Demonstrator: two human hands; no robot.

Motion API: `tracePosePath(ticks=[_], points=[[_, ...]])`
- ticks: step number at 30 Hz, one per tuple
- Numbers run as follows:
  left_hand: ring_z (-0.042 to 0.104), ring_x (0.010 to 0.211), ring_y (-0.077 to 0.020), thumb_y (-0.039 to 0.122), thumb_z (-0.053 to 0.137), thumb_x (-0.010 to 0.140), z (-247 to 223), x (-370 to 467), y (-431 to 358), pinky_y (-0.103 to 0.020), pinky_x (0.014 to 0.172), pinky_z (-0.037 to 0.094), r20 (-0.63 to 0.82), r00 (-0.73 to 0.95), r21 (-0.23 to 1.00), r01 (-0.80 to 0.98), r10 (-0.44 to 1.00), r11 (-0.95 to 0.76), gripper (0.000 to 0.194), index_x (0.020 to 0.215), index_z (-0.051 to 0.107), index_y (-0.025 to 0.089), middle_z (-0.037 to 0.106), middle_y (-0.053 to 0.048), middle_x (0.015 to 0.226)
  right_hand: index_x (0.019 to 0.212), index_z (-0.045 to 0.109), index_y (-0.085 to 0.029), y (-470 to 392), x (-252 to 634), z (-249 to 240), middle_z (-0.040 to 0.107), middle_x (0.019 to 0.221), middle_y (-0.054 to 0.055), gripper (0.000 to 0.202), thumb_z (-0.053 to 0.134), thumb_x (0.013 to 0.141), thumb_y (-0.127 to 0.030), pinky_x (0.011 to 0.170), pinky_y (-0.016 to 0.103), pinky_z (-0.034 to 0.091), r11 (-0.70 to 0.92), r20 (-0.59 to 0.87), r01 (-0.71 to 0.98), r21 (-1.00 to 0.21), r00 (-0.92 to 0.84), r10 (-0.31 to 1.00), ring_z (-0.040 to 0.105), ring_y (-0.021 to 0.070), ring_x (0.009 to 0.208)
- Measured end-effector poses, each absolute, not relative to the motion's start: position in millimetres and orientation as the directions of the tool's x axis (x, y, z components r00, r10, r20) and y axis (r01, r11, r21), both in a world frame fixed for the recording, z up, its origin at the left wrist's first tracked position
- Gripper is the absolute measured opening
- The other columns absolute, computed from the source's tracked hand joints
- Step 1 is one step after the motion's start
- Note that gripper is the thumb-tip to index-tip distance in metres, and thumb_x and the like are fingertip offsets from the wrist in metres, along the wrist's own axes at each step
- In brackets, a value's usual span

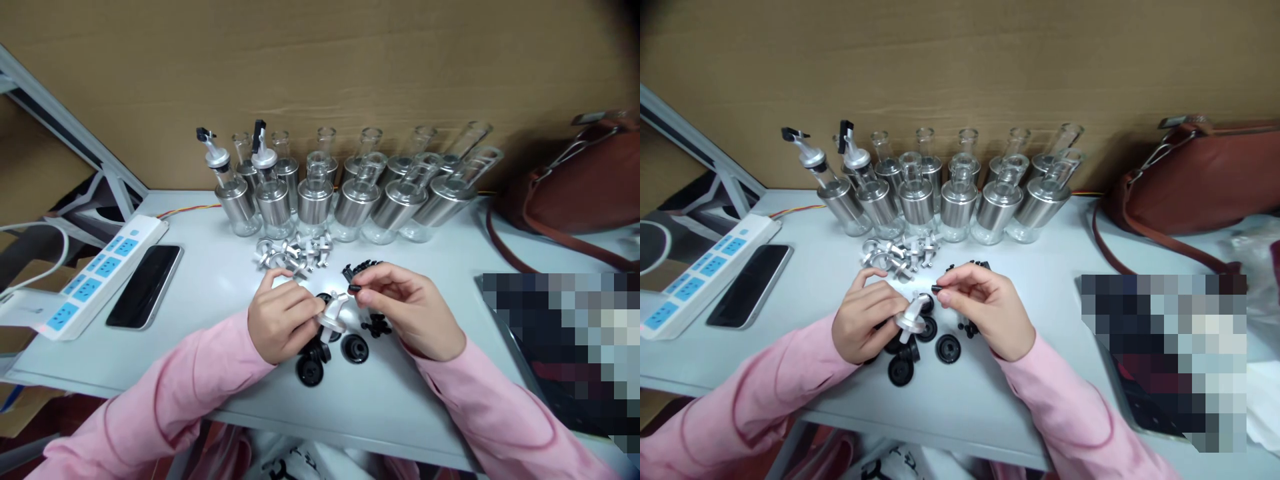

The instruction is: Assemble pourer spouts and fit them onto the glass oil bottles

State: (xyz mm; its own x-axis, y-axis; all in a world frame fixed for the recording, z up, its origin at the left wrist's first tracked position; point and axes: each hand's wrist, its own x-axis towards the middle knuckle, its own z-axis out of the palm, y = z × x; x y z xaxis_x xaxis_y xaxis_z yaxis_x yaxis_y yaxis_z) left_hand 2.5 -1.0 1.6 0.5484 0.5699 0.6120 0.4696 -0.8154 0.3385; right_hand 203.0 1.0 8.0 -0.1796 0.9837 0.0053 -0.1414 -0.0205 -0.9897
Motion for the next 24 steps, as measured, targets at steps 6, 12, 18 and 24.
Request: tracePosePath(ticks=[6, 12, 18, 24], points=[[0.054, 0.060, -0.0117, 0.011, 0.040, 0.080, 3.5, 1.8, -1.0, -0.038, 0.083, 0.036, 0.645, 0.529, 0.329, 0.460, 0.552, -0.825, 0.016, 0.082, 0.054, 0.017, 0.063, -0.001, 0.071, 0.072, 0.070, -0.023, 1.1, 202.5, 8.9, 0.067, 0.070, -0.001, 0.011, 0.076, 0.064, -0.020, 0.061, 0.021, 0.048, 0.036, 0.065, -0.152, -0.988, -0.197, 0.978, 0.060, 0.0109, 0.065], [0.054, 0.058, -0.0106, 0.014, 0.043, 0.079, 3.5, 2.4, -1.1, -0.037, 0.083, 0.036, 0.649, 0.513, 0.319, 0.486, 0.561, -0.814, 0.013, 0.077, 0.055, 0.018, 0.063, 0.001, 0.068, 0.072, 0.070, -0.023, 0.8, 203.4, 10.9, 0.066, 0.066, -0.002, 0.012, 0.077, 0.063, -0.021, 0.054, 0.019, 0.046, 0.025, 0.052, -0.143, -0.989, -0.191, 0.980, 0.057, 0.0095, 0.059], [0.054, 0.058, -0.0100, 0.014, 0.042, 0.080, 2.5, 3.1, -1.3, -0.037, 0.084, 0.036, 0.648, 0.523, 0.313, 0.480, 0.554, -0.819, 0.014, 0.078, 0.055, 0.018, 0.063, 0.001, 0.069, 0.072, 0.070, -0.023, -0.1, 203.2, 10.6, 0.067, 0.068, -0.001, 0.011, 0.076, 0.064, -0.019, 0.059, 0.021, 0.048, 0.055, 0.085, -0.149, -0.987, -0.203, 0.975, 0.060, 0.0108, 0.063], [0.053, 0.058, -0.0101, 0.014, 0.040, 0.082, 1.4, 2.3, -1.6, -0.038, 0.084, 0.035, 0.641, 0.530, 0.316, 0.477, 0.555, -0.820, 0.016, 0.079, 0.055, 0.018, 0.063, 0.001, 0.069, 0.073, 0.071, -0.024, 0.6, 202.4, 10.9, 0.069, 0.072, 0.000, 0.013, 0.075, 0.064, -0.015, 0.063, 0.021, 0.050, 0.107, 0.132, -0.135, -0.985, -0.197, 0.971, 0.062, 0.0113, 0.068]])
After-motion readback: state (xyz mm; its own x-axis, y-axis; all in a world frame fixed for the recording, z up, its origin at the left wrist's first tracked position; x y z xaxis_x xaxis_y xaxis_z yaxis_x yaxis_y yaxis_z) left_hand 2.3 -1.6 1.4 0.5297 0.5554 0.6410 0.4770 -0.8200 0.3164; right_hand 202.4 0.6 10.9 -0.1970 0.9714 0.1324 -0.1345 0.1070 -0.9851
